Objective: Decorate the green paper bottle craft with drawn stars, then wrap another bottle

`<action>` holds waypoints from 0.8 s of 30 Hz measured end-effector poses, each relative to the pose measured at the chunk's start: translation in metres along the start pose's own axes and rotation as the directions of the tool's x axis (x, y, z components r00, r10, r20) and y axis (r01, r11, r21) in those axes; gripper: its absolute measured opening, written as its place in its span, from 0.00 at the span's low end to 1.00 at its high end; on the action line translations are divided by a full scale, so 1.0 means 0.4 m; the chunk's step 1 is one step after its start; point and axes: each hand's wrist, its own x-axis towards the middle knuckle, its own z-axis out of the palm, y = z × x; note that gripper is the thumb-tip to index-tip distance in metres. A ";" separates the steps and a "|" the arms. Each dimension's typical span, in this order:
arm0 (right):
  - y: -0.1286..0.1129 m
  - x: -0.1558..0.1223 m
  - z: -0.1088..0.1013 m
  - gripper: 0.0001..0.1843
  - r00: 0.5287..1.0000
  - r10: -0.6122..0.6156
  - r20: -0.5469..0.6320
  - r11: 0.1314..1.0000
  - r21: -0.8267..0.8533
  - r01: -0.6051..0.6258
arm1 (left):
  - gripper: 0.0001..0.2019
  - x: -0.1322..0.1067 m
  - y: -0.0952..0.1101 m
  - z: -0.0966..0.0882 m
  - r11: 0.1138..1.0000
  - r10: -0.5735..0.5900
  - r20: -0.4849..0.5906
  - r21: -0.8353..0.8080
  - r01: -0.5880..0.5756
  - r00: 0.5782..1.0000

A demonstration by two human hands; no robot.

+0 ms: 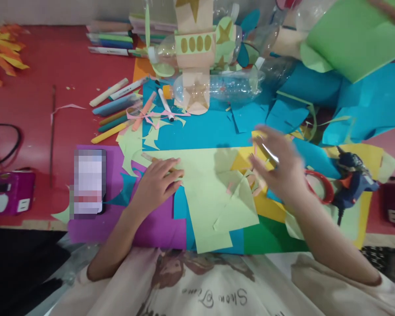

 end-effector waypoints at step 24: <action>-0.041 -0.004 0.144 0.32 0.878 -0.261 0.401 0.931 -0.134 0.338 | 0.16 -0.043 0.154 0.044 0.907 0.421 0.311 -0.113 -0.406 0.852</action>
